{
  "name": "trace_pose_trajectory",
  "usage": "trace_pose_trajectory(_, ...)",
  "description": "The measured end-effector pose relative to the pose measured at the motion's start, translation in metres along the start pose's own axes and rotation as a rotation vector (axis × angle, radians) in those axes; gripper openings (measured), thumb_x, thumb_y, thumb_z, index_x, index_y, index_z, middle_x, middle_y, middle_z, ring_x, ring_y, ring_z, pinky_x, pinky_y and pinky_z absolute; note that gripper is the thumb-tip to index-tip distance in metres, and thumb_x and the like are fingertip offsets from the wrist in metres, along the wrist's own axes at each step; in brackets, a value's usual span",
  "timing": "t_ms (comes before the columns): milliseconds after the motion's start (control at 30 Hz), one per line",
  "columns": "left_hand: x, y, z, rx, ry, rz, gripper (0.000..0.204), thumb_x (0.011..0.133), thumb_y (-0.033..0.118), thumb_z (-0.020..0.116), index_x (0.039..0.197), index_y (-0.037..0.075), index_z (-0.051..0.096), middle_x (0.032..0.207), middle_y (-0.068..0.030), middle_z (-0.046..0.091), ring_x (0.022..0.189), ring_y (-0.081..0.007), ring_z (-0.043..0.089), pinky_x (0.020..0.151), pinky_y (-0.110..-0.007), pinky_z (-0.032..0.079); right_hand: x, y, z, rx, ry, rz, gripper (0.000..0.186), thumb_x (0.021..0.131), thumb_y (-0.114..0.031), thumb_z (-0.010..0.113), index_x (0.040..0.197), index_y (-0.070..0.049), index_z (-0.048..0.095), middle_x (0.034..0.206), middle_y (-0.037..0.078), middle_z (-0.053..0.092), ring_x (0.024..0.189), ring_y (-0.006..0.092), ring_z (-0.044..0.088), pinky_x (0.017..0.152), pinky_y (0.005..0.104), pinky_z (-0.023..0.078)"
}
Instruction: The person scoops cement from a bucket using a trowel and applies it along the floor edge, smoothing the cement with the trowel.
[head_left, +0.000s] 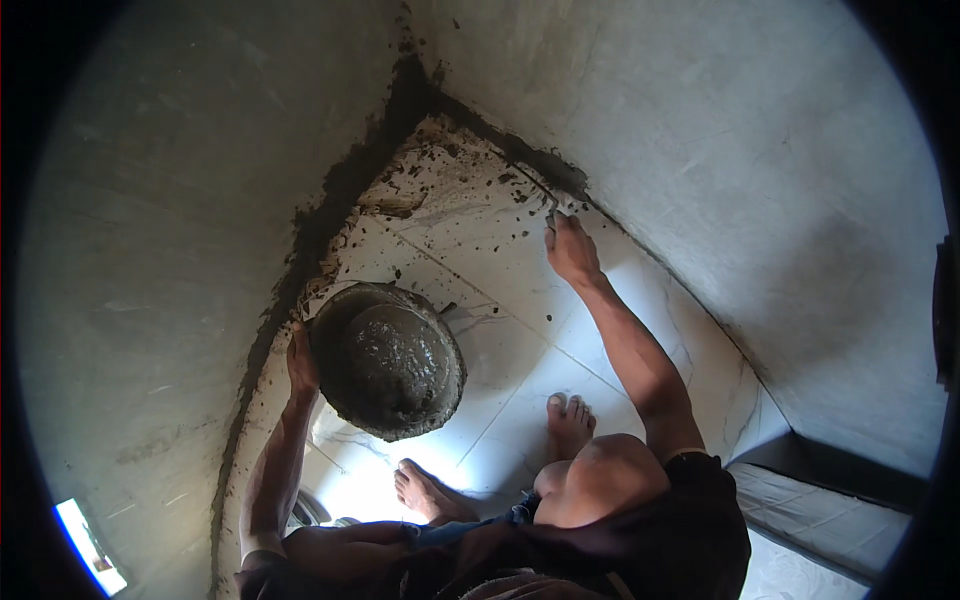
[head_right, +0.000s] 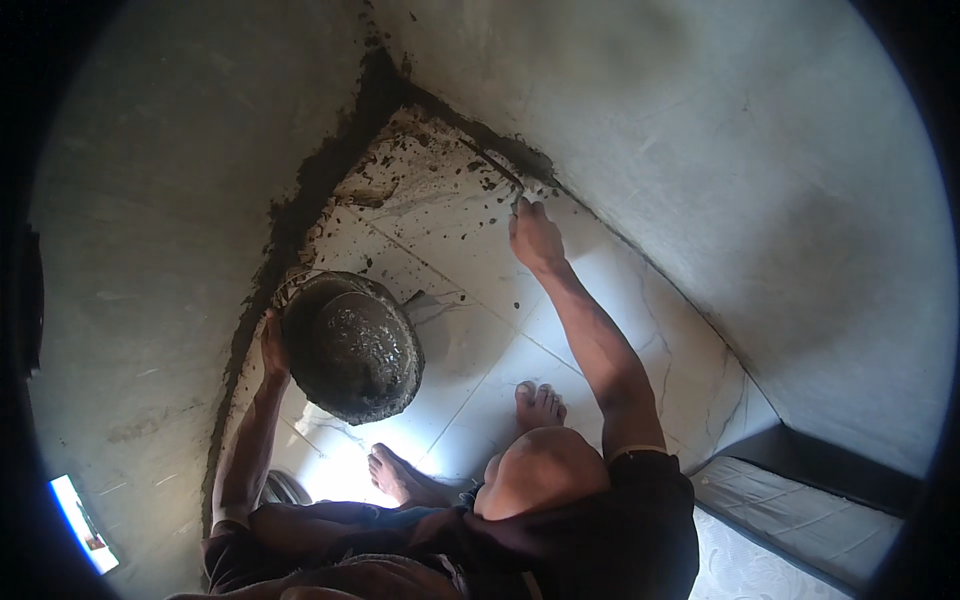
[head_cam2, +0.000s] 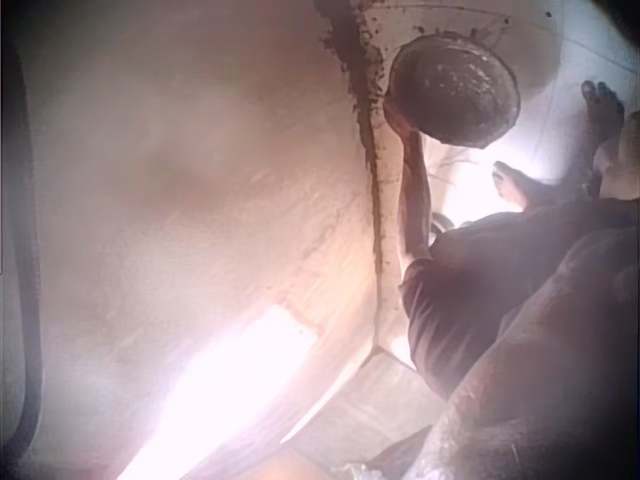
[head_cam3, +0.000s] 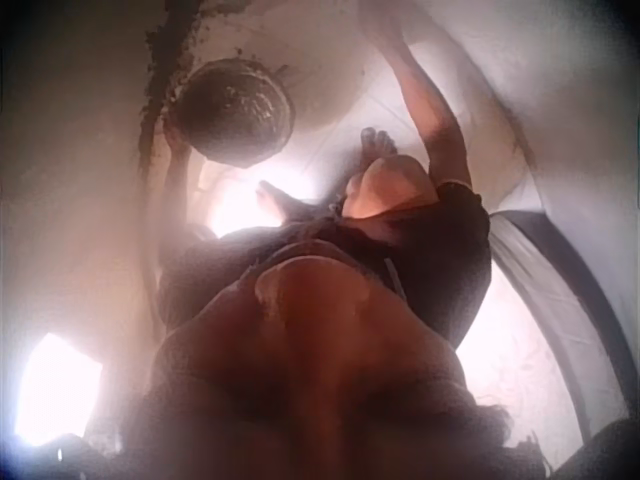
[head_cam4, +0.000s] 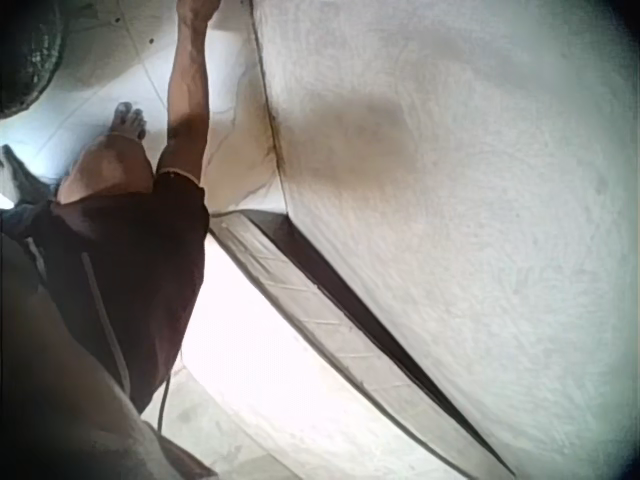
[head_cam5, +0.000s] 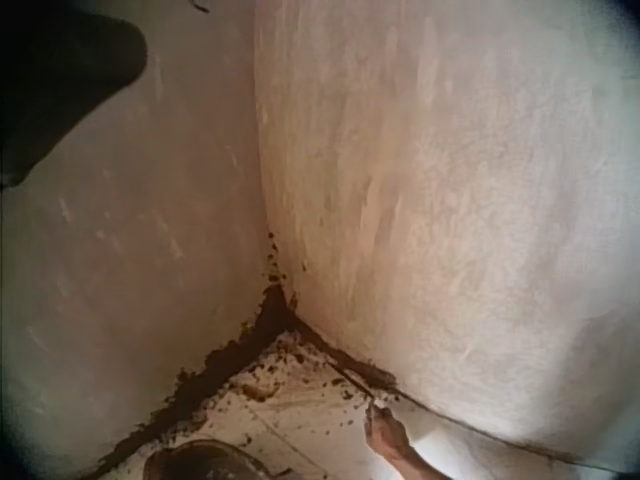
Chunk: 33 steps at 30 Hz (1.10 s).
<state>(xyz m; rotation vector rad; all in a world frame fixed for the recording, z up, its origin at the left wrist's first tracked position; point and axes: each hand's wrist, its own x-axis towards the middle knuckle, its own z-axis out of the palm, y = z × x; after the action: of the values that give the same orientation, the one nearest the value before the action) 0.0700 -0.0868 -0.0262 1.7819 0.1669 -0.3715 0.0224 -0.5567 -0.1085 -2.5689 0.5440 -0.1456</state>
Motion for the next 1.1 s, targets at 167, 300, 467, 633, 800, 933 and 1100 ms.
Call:
trace_pose_trajectory(167, 0.001, 0.003, 0.006, 0.03, -0.004, -0.011, 0.066, 0.104, 0.049, 0.024, 0.121, -0.006, 0.058, 0.112, -0.0158, 0.066, 0.1, -0.0236, 0.064, 0.091, -0.034, 0.049, 0.036, -0.002, 0.008, -0.074, -0.003, 0.038, 0.033, 0.092, -0.023, 0.055, 0.114, 0.002, 0.054, 0.109, 0.028, 0.06, 0.094, 0.0461, 0.062, 0.082, 0.0526, 0.052)
trace_pose_trajectory(300, 0.004, -0.007, -0.005, -0.008, 0.023, -0.008, 0.065, 0.104, 0.048, 0.024, 0.121, -0.006, 0.058, 0.112, -0.0155, 0.066, 0.1, -0.0236, 0.063, 0.091, -0.034, 0.049, 0.038, 0.003, 0.004, -0.049, -0.015, 0.044, 0.033, 0.092, -0.022, 0.055, 0.114, 0.003, 0.055, 0.109, 0.03, 0.06, 0.095, 0.0462, 0.062, 0.083, 0.0523, 0.052)
trace_pose_trajectory(467, 0.008, -0.01, -0.005, -0.001, -0.006, -0.01, 0.065, 0.104, 0.048, 0.025, 0.122, -0.006, 0.057, 0.113, -0.0156, 0.065, 0.101, -0.024, 0.063, 0.091, -0.034, 0.049, 0.005, 0.026, -0.013, 0.01, 0.2, -0.137, 0.031, 0.09, -0.018, 0.056, 0.114, 0.002, 0.055, 0.104, 0.026, 0.061, 0.093, 0.0415, 0.063, 0.079, 0.0502, 0.053)
trace_pose_trajectory(633, 0.006, -0.004, -0.003, -0.008, -0.022, -0.006, 0.066, 0.104, 0.049, 0.026, 0.122, -0.006, 0.057, 0.114, -0.0159, 0.065, 0.103, -0.0239, 0.062, 0.092, -0.034, 0.048, -0.015, 0.027, -0.009, 0.081, 0.167, -0.117, 0.034, 0.092, -0.02, 0.057, 0.117, 0.001, 0.053, 0.102, 0.024, 0.059, 0.089, 0.0427, 0.063, 0.075, 0.0521, 0.052)
trace_pose_trajectory(800, 0.008, -0.012, -0.007, 0.044, -0.002, 0.012, 0.067, 0.104, 0.049, 0.025, 0.123, -0.006, 0.057, 0.116, -0.0164, 0.064, 0.104, -0.0242, 0.062, 0.093, -0.034, 0.048, 0.018, -0.002, 0.014, 0.021, -0.01, 0.015, 0.039, 0.092, -0.021, 0.056, 0.123, 0.002, 0.052, 0.11, 0.029, 0.059, 0.094, 0.0453, 0.062, 0.083, 0.0514, 0.051)
trace_pose_trajectory(933, 0.005, -0.007, -0.001, 0.064, 0.015, -0.012, 0.067, 0.104, 0.05, 0.025, 0.123, -0.006, 0.057, 0.116, -0.0159, 0.065, 0.103, -0.024, 0.062, 0.093, -0.034, 0.048, 0.046, -0.004, 0.02, -0.018, -0.051, 0.06, 0.04, 0.092, -0.021, 0.057, 0.124, 0.002, 0.052, 0.113, 0.03, 0.058, 0.1, 0.0453, 0.06, 0.087, 0.0501, 0.051)
trace_pose_trajectory(1100, 0.007, -0.011, -0.001, 0.032, -0.012, 0.005, 0.066, 0.104, 0.049, 0.026, 0.123, -0.006, 0.057, 0.116, -0.0163, 0.064, 0.104, -0.0237, 0.062, 0.093, -0.034, 0.048, 0.022, 0.025, 0.008, 0.077, 0.166, -0.052, 0.039, 0.092, -0.017, 0.057, 0.125, 0.003, 0.052, 0.11, 0.028, 0.059, 0.102, 0.0454, 0.059, 0.087, 0.0482, 0.05)
